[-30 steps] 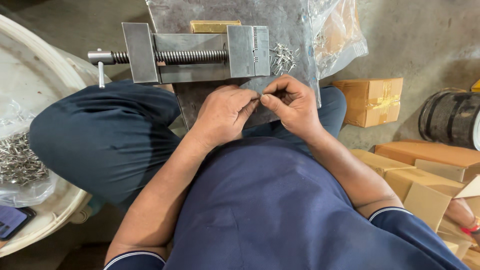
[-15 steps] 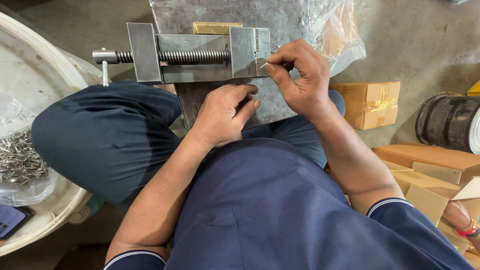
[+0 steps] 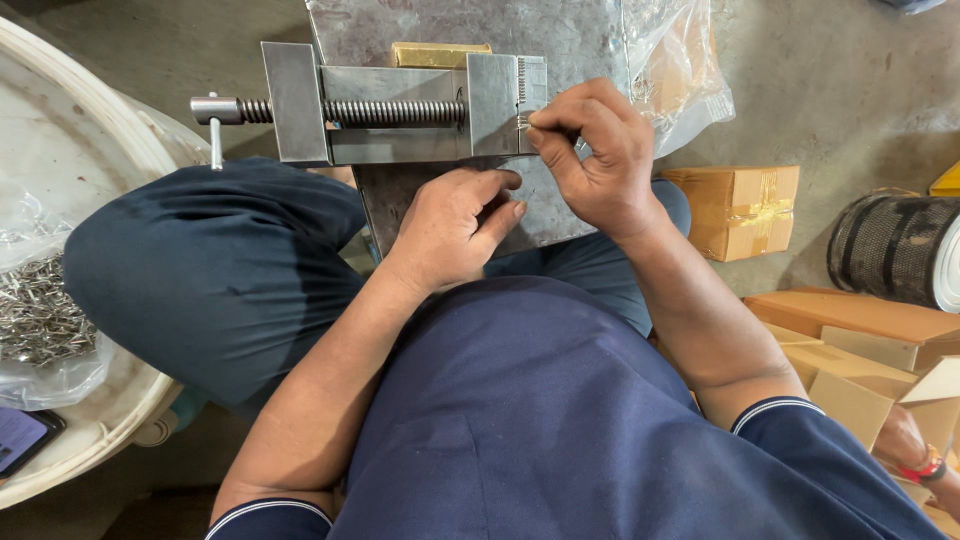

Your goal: The person sits on the floor and uses a metal press tool to assemble small metal components. They repeatedly pick up small metal pieces, place them into the press, and tighten the screw mechanism to secure them. The person occasionally adjusts the press and handles the components with their hands.

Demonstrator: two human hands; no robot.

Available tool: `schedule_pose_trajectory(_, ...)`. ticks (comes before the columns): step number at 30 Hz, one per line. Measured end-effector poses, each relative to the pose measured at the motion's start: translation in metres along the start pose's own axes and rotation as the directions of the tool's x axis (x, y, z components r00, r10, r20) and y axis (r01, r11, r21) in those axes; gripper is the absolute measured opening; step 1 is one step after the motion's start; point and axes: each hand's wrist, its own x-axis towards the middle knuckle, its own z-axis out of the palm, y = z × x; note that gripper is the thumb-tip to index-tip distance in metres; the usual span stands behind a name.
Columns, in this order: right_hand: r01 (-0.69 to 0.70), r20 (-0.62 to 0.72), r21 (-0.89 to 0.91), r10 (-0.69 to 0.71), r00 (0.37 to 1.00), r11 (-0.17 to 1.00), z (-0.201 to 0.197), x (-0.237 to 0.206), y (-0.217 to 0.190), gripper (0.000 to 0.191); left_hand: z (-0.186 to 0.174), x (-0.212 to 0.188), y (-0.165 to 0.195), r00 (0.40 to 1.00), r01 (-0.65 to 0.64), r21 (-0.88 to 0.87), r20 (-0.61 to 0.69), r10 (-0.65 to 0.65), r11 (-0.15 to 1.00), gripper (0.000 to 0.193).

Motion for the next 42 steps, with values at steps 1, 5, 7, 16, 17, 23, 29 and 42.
schedule_pose_trajectory(1, 0.005, 0.007, -0.005, -0.005, 1.000, 1.000, 0.000, 0.000, -0.001, 0.013, 0.000, 0.000, 0.000, 1.000, -0.007, 0.001, -0.004, 0.007, 1.000, 0.027)
schedule_pose_trajectory(5, -0.031, 0.013, -0.006, 0.031, 0.999, 0.999, -0.004, -0.006, 0.000, 0.015, 0.002, 0.000, -0.003, 0.999, -0.036, -0.008, -0.022, 0.036, 0.999, 0.026)
schedule_pose_trajectory(7, -0.064, -0.016, 0.007, 0.064, 0.998, 0.998, -0.008, -0.013, 0.004, 0.016, 0.003, -0.001, -0.004, 0.997, -0.063, 0.005, -0.044, 0.063, 0.998, 0.025)
schedule_pose_trajectory(16, -0.336, -0.011, -0.126, 0.338, 0.941, 0.933, -0.018, -0.065, 0.029, 0.012, 0.007, -0.004, -0.013, 0.982, -0.181, -0.022, -0.063, 0.179, 0.983, 0.022)
schedule_pose_trajectory(17, -0.332, -0.003, -0.140, 0.335, 0.942, 0.933, -0.016, -0.068, 0.028, 0.012, 0.007, -0.004, -0.013, 0.983, -0.178, -0.006, -0.056, 0.177, 0.984, 0.021)
schedule_pose_trajectory(23, -0.273, 0.025, -0.275, 0.290, 0.957, 0.922, -0.010, -0.069, 0.019, 0.012, 0.008, -0.004, -0.010, 0.986, -0.158, 0.011, -0.042, 0.159, 0.987, 0.019)
schedule_pose_trajectory(29, -0.217, 0.013, -0.363, 0.238, 0.971, 0.906, -0.006, -0.065, 0.013, 0.009, 0.008, -0.004, -0.011, 0.986, -0.165, 0.020, -0.037, 0.165, 0.986, 0.018)
schedule_pose_trajectory(42, -0.677, 0.349, 0.426, 0.582, 0.735, 0.600, -0.003, -0.080, 0.011, 0.012, 0.007, -0.002, -0.009, 0.978, -0.207, 0.067, -0.019, 0.209, 0.976, 0.029)
